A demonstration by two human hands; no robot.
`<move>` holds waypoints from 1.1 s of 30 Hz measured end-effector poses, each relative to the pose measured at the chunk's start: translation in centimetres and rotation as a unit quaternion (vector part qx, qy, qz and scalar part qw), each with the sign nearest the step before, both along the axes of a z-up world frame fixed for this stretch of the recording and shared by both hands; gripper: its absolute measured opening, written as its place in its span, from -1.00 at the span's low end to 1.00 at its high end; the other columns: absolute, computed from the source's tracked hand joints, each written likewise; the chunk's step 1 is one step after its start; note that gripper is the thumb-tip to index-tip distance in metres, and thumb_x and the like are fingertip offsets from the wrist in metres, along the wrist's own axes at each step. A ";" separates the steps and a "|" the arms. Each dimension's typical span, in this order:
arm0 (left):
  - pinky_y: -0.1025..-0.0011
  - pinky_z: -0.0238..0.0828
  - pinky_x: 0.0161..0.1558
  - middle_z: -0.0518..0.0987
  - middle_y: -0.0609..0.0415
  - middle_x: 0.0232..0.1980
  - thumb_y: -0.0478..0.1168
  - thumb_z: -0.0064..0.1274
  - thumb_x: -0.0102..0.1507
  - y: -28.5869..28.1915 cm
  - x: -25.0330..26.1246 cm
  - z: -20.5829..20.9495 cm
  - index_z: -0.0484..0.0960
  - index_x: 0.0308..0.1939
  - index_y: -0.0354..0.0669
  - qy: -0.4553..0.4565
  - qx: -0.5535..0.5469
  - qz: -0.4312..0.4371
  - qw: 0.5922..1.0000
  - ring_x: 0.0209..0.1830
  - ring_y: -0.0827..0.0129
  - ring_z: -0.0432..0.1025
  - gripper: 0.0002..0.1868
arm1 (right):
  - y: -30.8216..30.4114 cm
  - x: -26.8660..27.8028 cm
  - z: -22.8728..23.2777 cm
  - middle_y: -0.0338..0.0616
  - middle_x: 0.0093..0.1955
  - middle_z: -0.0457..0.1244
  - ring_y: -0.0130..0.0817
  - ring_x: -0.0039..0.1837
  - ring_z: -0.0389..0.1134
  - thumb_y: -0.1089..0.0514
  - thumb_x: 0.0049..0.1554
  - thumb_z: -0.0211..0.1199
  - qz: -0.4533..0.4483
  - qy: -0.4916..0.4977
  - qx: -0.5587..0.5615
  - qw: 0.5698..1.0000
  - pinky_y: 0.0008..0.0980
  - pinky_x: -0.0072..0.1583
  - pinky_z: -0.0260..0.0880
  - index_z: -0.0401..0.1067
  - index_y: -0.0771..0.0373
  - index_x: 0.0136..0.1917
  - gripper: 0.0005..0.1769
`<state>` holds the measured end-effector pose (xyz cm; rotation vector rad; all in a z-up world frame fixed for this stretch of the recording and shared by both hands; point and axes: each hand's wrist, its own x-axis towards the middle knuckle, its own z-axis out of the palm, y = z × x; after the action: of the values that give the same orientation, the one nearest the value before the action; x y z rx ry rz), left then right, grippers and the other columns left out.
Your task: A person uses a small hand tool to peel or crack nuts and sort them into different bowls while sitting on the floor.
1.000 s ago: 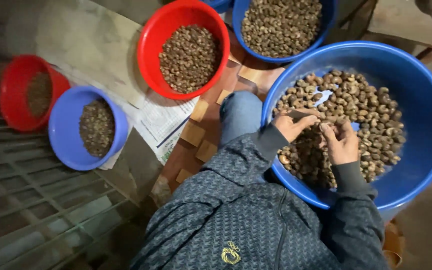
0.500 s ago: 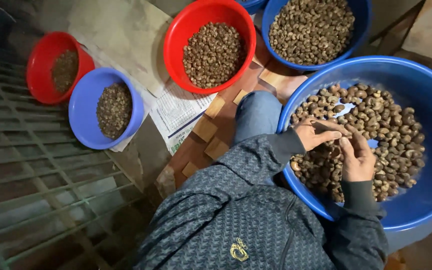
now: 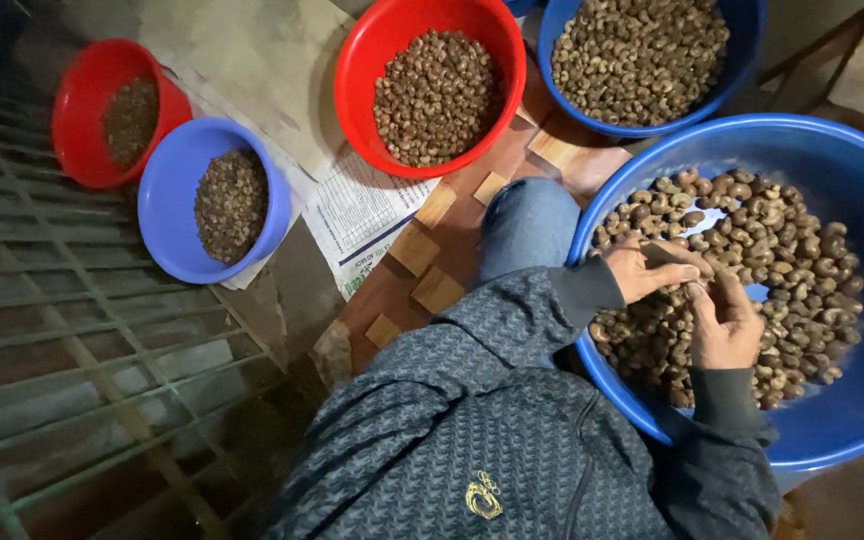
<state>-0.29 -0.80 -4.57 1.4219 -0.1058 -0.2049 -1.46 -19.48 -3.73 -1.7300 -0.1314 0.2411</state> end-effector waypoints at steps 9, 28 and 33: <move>0.50 0.49 -0.07 0.71 0.22 -0.11 -0.17 0.11 0.35 -0.4 -0.4 -0.5 0.73 0.02 -0.12 0.013 -0.040 0.057 0.997 -0.19 0.50 0.50 -0.78 | -0.2 -0.1 -0.6 0.10 0.30 0.26 -0.27 0.26 0.28 0.35 0.39 0.08 0.026 -0.005 0.007 1.000 -0.40 0.29 0.28 0.27 0.52 0.47 -0.59; 0.27 0.66 0.01 0.73 -0.04 -0.03 -0.20 0.23 0.36 0.1 -0.1 0.1 0.77 0.04 -0.05 -0.046 -0.016 0.072 0.996 0.06 0.16 0.60 -0.82 | 0.3 -0.3 -2.3 0.30 0.11 0.37 -0.06 0.09 0.46 0.28 0.39 0.16 -0.025 -0.056 0.056 0.997 -0.02 0.06 0.56 0.24 0.41 0.51 -0.54; 0.28 0.67 -0.08 0.74 -0.05 -0.05 -0.27 0.23 0.34 0.4 0.4 1.0 0.79 -0.02 -0.08 -0.054 0.042 0.076 0.995 -0.01 0.24 0.62 -0.85 | 0.5 0.0 -2.1 0.11 0.16 0.38 -0.24 0.19 0.43 0.26 0.25 0.37 -0.043 -0.060 0.053 0.996 -0.06 0.20 0.53 0.32 0.29 0.48 -0.44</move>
<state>0.11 -0.42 -3.54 1.5175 -0.0775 -0.0061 -1.44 -18.98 -5.87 -1.6410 -0.1550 0.0664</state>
